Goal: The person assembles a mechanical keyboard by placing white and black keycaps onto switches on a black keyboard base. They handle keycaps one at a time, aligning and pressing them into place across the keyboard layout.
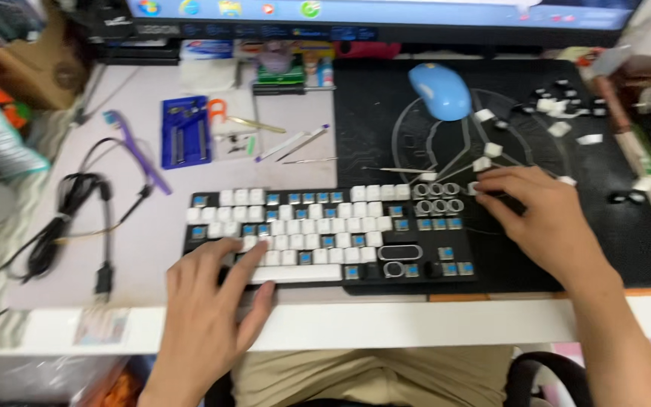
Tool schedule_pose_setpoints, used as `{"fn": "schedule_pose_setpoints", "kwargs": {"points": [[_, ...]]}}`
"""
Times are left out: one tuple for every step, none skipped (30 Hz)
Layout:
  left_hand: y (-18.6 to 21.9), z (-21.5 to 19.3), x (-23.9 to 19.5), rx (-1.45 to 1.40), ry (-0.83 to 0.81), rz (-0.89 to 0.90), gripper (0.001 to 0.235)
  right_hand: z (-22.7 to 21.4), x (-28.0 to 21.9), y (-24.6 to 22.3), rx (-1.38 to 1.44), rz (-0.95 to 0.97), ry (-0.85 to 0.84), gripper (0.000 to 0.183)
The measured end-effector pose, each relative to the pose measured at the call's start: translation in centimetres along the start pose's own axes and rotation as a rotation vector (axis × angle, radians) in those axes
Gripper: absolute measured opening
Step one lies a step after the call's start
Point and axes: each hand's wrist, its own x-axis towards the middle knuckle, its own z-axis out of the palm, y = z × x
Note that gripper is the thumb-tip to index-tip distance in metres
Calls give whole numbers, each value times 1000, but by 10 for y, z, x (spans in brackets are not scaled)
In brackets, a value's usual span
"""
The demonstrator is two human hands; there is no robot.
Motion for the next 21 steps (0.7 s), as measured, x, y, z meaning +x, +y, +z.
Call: {"fn": "schedule_pose_setpoints", "kwargs": {"points": [[1,-1,-1,15,-6,-10,46,1,1,-3,17,-8,-3,15],[1,-2,-1,0,-22,-32,44,2,1,-6,-6,27,-6,14],[2,-1,-1,-20,-35,-50,42,1,1,-7,-34,64,-8,14],[2,-3,0,-9,-39,-57,42,2,2,-11,-23,59,-10,14],[2,-4,1,3,-30,-41,42,0,2,-13,-50,106,3,13],[2,-4,2,15,-20,-26,42,-2,2,-16,-78,153,15,12],[2,-5,2,14,-20,-29,42,-6,3,-24,-79,152,12,12],[3,-6,2,8,-18,-30,42,-8,4,-31,-41,152,58,10],[3,-6,2,0,-16,-29,41,-11,3,-38,-6,155,104,9],[2,-5,1,-4,-17,-30,41,-11,3,-36,-8,156,101,9],[1,-4,1,5,-18,-28,43,-11,3,-35,-39,139,87,9],[1,-4,1,14,-19,-26,44,-12,3,-33,-69,122,73,8],[1,-4,1,10,-17,-24,44,-10,3,-32,-73,123,73,8],[1,-4,1,19,-23,-27,44,-10,3,-31,-70,131,56,9],[1,-5,0,26,-27,-31,44,-10,4,-30,-68,137,38,11],[0,-4,1,20,-23,-31,44,-10,4,-31,-75,136,37,11],[0,-4,0,19,-18,-27,45,-8,4,-31,-57,118,39,10],[0,-4,0,18,-13,-22,46,-6,4,-32,-39,99,41,10],[-1,-4,-1,14,-13,-24,46,-6,4,-33,-42,99,38,10],[-1,-4,-1,10,-8,-37,49,-5,5,-34,-37,132,4,10],[-1,-4,0,6,-2,-47,52,-6,6,-34,-33,165,-27,10]]}}
